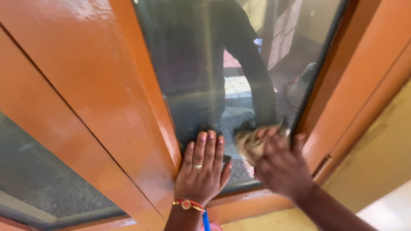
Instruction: The person wipes the glass panels of a wooden door using a cloth and a spray bottle, applying cleaner and rubbing in circular motions.
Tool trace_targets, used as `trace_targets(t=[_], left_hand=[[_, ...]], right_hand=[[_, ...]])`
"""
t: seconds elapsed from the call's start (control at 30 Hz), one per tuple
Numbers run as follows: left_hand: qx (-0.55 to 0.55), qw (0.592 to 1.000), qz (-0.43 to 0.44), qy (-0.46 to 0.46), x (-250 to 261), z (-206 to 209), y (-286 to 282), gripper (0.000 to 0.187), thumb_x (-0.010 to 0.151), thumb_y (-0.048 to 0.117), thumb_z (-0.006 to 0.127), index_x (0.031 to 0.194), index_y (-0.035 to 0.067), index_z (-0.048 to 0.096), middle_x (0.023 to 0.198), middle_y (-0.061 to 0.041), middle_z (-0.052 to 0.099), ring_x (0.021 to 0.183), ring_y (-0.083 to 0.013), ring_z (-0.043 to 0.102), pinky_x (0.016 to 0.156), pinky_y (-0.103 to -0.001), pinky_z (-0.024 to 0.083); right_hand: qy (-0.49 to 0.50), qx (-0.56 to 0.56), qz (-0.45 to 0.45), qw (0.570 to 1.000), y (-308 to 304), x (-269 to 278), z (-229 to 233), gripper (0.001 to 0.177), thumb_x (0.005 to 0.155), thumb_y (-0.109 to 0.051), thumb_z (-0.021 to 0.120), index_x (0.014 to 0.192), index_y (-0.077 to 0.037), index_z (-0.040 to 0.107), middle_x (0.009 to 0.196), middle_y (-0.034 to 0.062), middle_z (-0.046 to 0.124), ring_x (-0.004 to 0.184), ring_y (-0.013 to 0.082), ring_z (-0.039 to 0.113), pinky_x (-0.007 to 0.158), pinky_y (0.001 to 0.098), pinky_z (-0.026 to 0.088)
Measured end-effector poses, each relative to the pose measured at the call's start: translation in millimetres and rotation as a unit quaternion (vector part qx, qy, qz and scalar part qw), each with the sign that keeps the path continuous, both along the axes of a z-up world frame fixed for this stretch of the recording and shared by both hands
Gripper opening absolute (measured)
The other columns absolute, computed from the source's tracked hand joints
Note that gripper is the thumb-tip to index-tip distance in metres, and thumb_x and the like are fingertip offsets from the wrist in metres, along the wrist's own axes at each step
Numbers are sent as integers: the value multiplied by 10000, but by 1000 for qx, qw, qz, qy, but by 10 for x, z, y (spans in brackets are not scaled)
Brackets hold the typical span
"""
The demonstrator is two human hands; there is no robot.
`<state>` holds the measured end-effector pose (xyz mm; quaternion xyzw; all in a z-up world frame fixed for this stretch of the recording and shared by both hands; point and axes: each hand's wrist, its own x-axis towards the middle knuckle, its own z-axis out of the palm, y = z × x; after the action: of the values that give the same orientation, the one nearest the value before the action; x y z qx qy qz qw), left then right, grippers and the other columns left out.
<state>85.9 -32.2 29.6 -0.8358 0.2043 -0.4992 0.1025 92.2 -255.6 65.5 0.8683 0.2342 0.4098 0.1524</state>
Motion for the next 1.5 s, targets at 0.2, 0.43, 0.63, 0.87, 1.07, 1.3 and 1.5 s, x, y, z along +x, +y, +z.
trace_targets(t=[0.2, 0.43, 0.63, 0.87, 1.07, 1.3, 1.5], left_hand=[[2, 1000, 9, -5, -37, -34, 26, 671, 1081, 469, 432, 1574, 14, 431, 1641, -195, 369, 1542, -335, 295, 1273, -490, 213], [-3, 999, -24, 26, -18, -120, 50, 553, 1089, 453, 457, 1464, 47, 480, 1568, -181, 410, 1506, -376, 319, 1273, -531, 228], [-5, 999, 1, -39, -55, 9, 2, 603, 1009, 473, 480, 1399, 42, 641, 1495, -153, 574, 1450, -310, 422, 1237, -464, 259], [-10, 998, -14, 55, -37, -81, 35, 521, 1111, 458, 447, 1388, 32, 564, 1457, -168, 506, 1429, -366, 394, 1245, -526, 271], [-2, 1000, -8, 2, -45, -37, 7, 645, 1065, 460, 425, 1520, 7, 491, 1597, -196, 424, 1508, -339, 333, 1245, -486, 237], [-8, 1000, -8, 5, -63, 36, 13, 651, 1082, 461, 394, 1564, 25, 433, 1642, -183, 358, 1542, -321, 271, 1266, -475, 199], [-5, 1000, -2, -1, -64, 33, 27, 643, 1088, 450, 379, 1563, 21, 434, 1645, -170, 363, 1543, -309, 283, 1272, -473, 204]], right_hand=[[-93, 327, 103, 935, 378, 222, 1335, 730, 976, -374, 584, 1582, -25, 375, 1603, 397, 196, 1535, 555, 143, 1232, 786, 56], [-110, 95, 248, 958, 931, -13, 1255, 587, 929, -278, 688, 1500, -191, 581, 1643, 247, 266, 1553, 429, 181, 1233, 731, 39], [-57, 180, 241, 952, 755, 99, 1796, 651, 890, -333, 693, 1509, -143, 627, 1603, 198, 392, 1522, 401, 300, 1233, 756, 114], [-131, 99, 274, 948, 1011, -52, 1440, 438, 911, -325, 692, 1311, -152, 735, 1600, 157, 443, 1543, 343, 318, 1236, 737, 78], [-183, 124, 138, 965, 340, 118, 1763, 663, 932, -323, 605, 1551, -86, 607, 1562, 266, 446, 1475, 383, 346, 1095, 682, 177], [-130, 221, -117, 959, -44, 123, 770, 782, 976, -446, 578, 1605, 8, 484, 1521, 353, 355, 1399, 460, 315, 1036, 585, 275], [40, 287, -160, 944, 357, -207, -1111, 780, 893, -503, 579, 1469, 17, 501, 1343, 398, 376, 1234, 556, 381, 958, 690, 339]])
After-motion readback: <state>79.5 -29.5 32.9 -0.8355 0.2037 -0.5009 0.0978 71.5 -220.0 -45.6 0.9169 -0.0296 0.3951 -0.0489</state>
